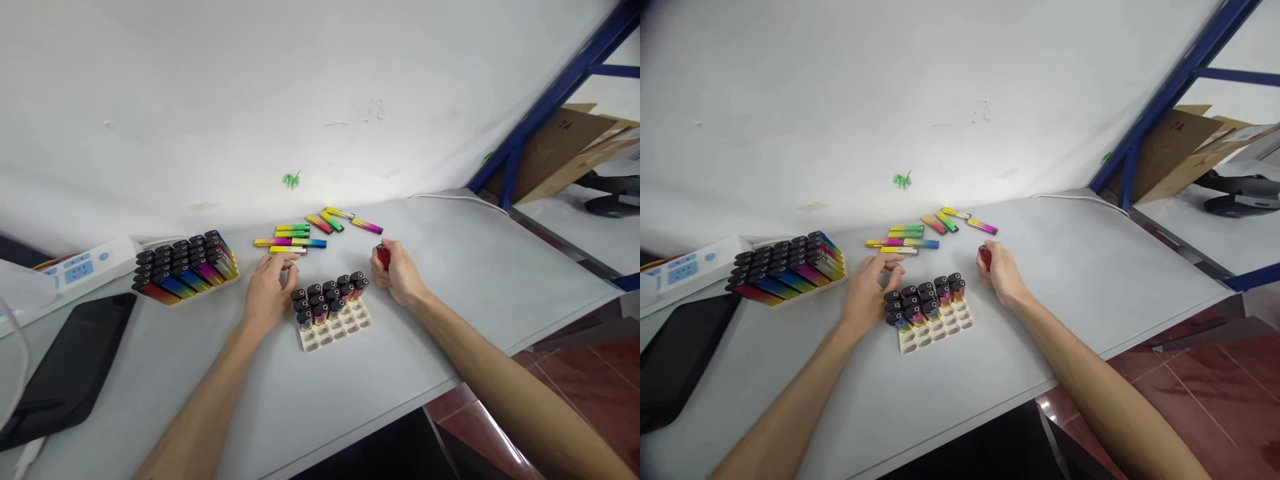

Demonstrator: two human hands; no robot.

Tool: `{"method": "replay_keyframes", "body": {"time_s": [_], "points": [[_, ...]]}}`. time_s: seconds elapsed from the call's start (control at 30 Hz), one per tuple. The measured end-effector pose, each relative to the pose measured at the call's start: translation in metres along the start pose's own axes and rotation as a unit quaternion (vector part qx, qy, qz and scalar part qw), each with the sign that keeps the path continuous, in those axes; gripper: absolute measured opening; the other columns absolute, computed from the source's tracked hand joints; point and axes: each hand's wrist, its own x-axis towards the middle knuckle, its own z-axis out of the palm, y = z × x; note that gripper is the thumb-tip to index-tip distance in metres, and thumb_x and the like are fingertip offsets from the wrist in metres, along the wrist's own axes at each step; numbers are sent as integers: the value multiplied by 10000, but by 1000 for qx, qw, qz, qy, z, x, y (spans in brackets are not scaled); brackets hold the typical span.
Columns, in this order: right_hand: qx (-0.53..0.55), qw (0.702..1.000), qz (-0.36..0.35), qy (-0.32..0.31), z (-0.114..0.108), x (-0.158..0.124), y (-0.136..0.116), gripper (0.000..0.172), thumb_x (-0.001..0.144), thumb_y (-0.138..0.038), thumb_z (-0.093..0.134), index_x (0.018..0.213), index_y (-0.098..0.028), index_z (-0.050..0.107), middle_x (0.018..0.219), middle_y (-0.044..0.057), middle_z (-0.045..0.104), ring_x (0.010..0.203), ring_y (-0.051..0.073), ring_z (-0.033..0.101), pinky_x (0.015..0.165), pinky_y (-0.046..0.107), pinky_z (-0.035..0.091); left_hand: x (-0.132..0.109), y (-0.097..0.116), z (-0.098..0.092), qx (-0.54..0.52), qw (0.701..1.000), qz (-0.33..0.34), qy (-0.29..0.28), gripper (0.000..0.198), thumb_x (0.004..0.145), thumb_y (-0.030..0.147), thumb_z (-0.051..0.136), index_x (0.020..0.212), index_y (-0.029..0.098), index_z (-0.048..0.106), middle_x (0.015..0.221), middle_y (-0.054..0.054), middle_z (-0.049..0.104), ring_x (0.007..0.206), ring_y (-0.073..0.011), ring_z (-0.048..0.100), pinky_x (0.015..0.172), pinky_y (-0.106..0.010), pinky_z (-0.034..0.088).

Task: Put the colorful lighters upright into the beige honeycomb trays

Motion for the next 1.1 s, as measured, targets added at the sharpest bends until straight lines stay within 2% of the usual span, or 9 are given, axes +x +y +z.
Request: {"method": "replay_keyframes", "body": {"time_s": [0.23, 0.37, 0.47, 0.57, 0.7, 0.83, 0.97, 1.03, 1.1], "points": [[-19, 1000, -15, 14, 3, -2, -1, 524, 934, -535, 368, 516, -219, 358, 451, -62, 219, 395, 81, 171, 417, 257, 126, -1, -3, 1, 3, 1000, 23, -7, 203, 896, 196, 495, 1026, 223, 650, 849, -20, 668, 925, -202, 652, 858, -341, 494], [-16, 1000, -12, -12, 3, -2, -1, 569, 932, -645, 327, 593, -207, 459, 483, -58, 272, 408, 85, 198, 419, 254, 144, -2, -2, 2, -1, 1000, 20, -2, 201, 890, 189, 506, 1022, 227, 653, 847, -15, 671, 908, -197, 656, 859, -344, 498], [-32, 999, -38, 7, 2, -1, 1, 512, 932, -635, 369, 743, -204, 571, 572, -40, 391, 440, 95, 317, 432, 256, 240, -2, -2, 2, -5, 1000, 20, -3, 198, 889, 190, 508, 1016, 228, 654, 859, -16, 673, 901, -195, 659, 851, -343, 501], [-94, 991, -94, 19, 1, 0, 0, 446, 904, -625, 483, 798, -205, 592, 694, -10, 510, 571, 124, 470, 538, 275, 390, -2, -3, 3, -10, 1000, 26, -3, 194, 894, 195, 503, 1013, 230, 652, 864, -20, 677, 911, -201, 658, 837, -344, 507], [-223, 961, -162, 18, -3, -7, -12, 324, 862, -521, 636, 823, -201, 609, 733, 4, 596, 690, 149, 525, 667, 298, 433, -3, -3, 3, -10, 999, 32, -8, 183, 902, 203, 499, 993, 233, 655, 875, -29, 689, 947, -213, 650, 843, -355, 509], [-259, 942, -209, 36, -9, -34, -26, 254, 916, -458, 602, 893, -207, 636, 800, 32, 688, 768, 176, 619, 730, 331, 474, -3, -1, 2, -8, 1000, 24, -9, 189, 898, 196, 494, 974, 236, 663, 878, -31, 695, 962, -218, 647, 852, -365, 508], [-292, 899, -303, 119, -13, -74, -31, 198, 900, -403, 654, 1022, -250, 622, 894, 28, 688, 771, 188, 673, 717, 359, 540, -3, 0, 2, -10, 1000, 20, -13, 194, 899, 198, 493, 970, 244, 668, 873, -30, 700, 965, -220, 640, 847, -368, 510], [-307, 878, -346, 123, -10, -90, -30, 240, 884, -370, 682, 1090, -282, 598, 975, 39, 676, 792, 202, 695, 706, 373, 570, -3, 0, 2, -11, 1000, 21, -15, 191, 900, 199, 496, 968, 249, 668, 871, -30, 700, 953, -220, 639, 831, -368, 514], [-343, 858, -372, 92, -4, -99, -26, 259, 883, -338, 691, 1115, -303, 582, 999, 46, 673, 810, 211, 708, 687, 366, 587, -3, -1, 3, -9, 1000, 24, -15, 186, 900, 198, 501, 966, 250, 667, 876, -32, 700, 943, -221, 640, 814, -367, 516]]}}
